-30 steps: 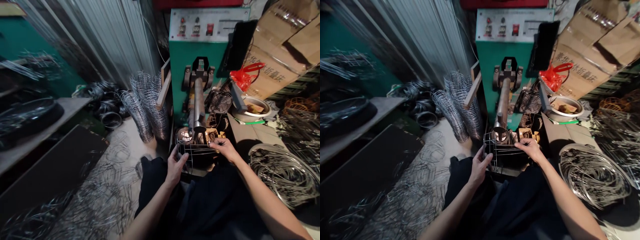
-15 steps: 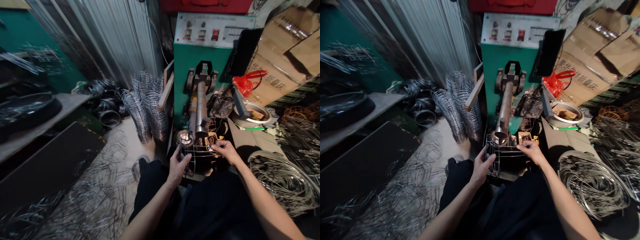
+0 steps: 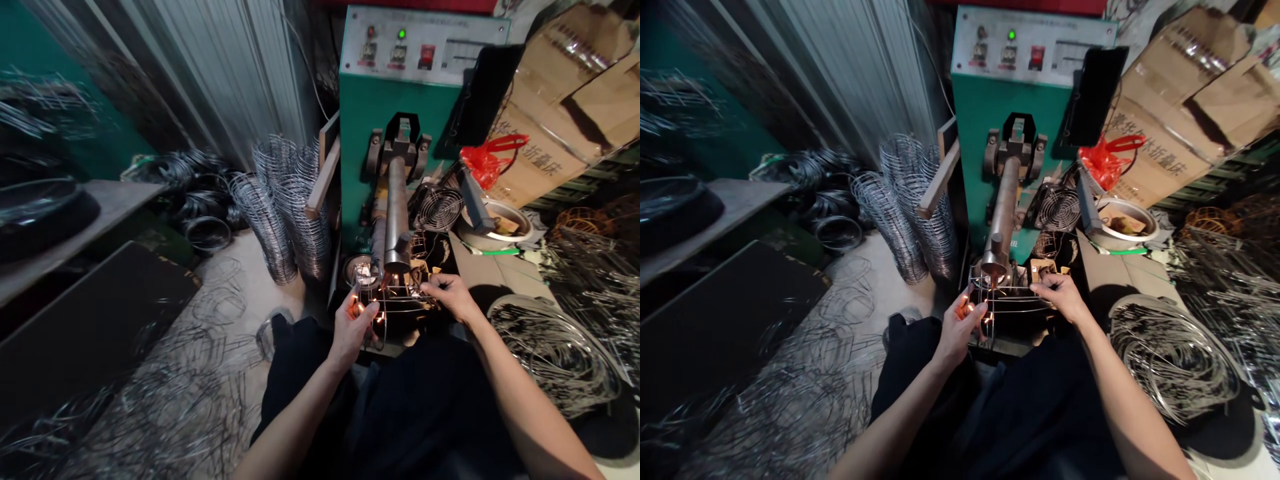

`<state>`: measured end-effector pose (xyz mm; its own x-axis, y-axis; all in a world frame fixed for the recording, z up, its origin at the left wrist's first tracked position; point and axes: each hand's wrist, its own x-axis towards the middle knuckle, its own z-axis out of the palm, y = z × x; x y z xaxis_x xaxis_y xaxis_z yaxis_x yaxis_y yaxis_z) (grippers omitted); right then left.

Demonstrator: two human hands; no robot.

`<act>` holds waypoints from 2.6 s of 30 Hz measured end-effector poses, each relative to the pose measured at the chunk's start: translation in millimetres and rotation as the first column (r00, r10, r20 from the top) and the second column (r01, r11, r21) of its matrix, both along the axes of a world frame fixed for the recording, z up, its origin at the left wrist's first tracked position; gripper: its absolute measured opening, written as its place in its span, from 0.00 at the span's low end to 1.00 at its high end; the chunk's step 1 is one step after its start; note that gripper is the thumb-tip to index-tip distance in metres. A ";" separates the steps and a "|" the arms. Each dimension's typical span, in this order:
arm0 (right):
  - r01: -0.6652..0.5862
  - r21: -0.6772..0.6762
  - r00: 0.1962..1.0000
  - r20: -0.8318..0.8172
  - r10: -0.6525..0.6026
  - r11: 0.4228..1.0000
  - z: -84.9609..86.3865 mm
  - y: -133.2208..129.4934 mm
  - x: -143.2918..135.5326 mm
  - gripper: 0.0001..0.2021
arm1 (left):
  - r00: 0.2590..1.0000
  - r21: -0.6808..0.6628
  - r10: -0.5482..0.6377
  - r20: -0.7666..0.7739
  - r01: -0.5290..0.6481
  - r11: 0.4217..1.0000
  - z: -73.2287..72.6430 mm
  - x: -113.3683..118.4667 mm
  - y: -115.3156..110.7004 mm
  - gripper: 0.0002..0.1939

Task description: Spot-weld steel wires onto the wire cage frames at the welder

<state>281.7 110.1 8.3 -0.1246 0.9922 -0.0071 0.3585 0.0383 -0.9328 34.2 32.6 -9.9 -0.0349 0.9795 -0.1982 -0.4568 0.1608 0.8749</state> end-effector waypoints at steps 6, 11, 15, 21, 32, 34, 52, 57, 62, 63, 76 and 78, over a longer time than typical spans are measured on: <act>0.235 0.303 0.971 -0.035 -0.235 0.924 -14.5 -27.5 -3.4 0.17 | 0.998 0.005 -0.064 0.005 0.063 0.998 -1.9 -6.1 -9.2 0.49; 0.199 0.458 0.970 0.034 -0.240 0.867 -26.2 -53.2 -18.1 0.15 | 1.000 0.034 0.023 0.001 -0.023 0.999 -7.5 0.0 -20.3 0.46; 0.182 0.466 0.967 0.076 -0.244 0.866 -20.3 -49.4 -26.4 0.16 | 0.997 0.047 0.082 0.001 -0.082 0.996 -7.6 7.6 -22.6 0.43; 0.141 0.448 0.975 0.091 -0.201 0.883 -18.4 -34.7 -29.7 0.19 | 0.993 0.040 0.119 0.008 -0.119 0.992 -3.6 8.3 -18.4 0.44; 0.162 0.440 0.980 0.031 -0.195 0.884 -20.7 -16.7 -32.2 0.21 | 0.992 0.056 0.125 0.010 -0.126 0.990 -5.6 5.9 -5.9 0.44; 0.171 0.448 0.978 0.030 -0.205 0.877 -20.7 -14.2 -31.4 0.21 | 0.991 0.051 0.134 0.008 -0.134 0.990 -4.7 7.2 -3.6 0.44; 0.143 0.485 0.983 0.035 -0.183 0.863 -13.0 -6.6 -30.4 0.18 | 0.992 0.094 0.124 0.021 -0.126 0.988 -4.4 9.9 10.9 0.42; 0.297 0.378 0.953 -0.059 -0.297 0.877 -30.3 -45.6 -13.4 0.21 | 0.987 -0.021 0.147 0.058 -0.146 0.989 3.1 16.0 -26.9 0.41; 0.155 -0.095 0.986 0.080 -0.148 0.983 -55.8 -108.5 23.7 0.26 | 0.995 -0.249 -0.100 0.021 0.102 0.963 -14.0 -26.6 -137.4 0.28; 0.061 -0.196 0.995 0.094 -0.043 0.979 -54.6 -116.2 26.2 0.27 | 0.968 -0.262 -0.227 -0.105 0.193 0.946 -15.1 -45.9 -152.2 0.25; -0.113 0.073 0.824 0.564 0.052 0.991 -42.4 -131.1 -55.3 0.18 | 0.302 0.339 0.202 -0.932 0.527 0.779 -36.8 -40.6 -34.1 0.16; -0.055 0.140 0.829 0.558 -0.033 0.989 -51.8 -139.5 -45.9 0.18 | 0.290 0.366 0.243 -0.926 0.517 0.774 -41.3 -40.6 -32.2 0.16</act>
